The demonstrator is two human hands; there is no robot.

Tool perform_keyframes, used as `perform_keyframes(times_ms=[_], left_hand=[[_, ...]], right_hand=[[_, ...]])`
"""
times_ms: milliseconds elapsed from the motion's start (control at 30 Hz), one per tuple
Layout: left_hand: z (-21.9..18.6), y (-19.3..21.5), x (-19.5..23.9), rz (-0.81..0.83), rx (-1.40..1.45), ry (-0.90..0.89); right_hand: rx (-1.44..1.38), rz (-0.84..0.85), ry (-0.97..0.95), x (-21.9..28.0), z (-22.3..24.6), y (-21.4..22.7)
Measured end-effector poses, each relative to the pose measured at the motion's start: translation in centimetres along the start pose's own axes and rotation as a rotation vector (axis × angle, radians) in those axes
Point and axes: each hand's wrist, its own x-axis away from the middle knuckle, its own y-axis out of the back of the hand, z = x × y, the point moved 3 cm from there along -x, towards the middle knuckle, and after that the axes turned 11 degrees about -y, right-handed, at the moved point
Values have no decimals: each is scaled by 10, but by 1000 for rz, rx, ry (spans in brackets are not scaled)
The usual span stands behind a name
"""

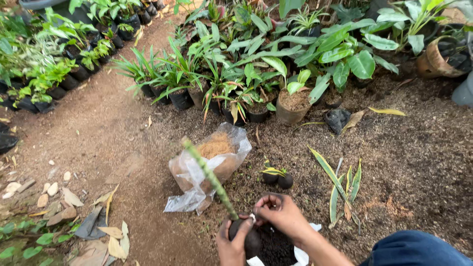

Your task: The person holds a small plant with a long leaf and packs soil around its base by hand. The person repeatedly adds soil and presses it firmly to secure the plant in place.

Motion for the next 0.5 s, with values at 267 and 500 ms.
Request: perform_keyframes(times_ms=[267, 500], left_hand=[[-24, -2, 6, 45, 49, -34], [-24, 7, 15, -216, 283, 235]], right_hand=[[31, 43, -70, 46, 41, 4], [29, 62, -46, 45, 22, -8]])
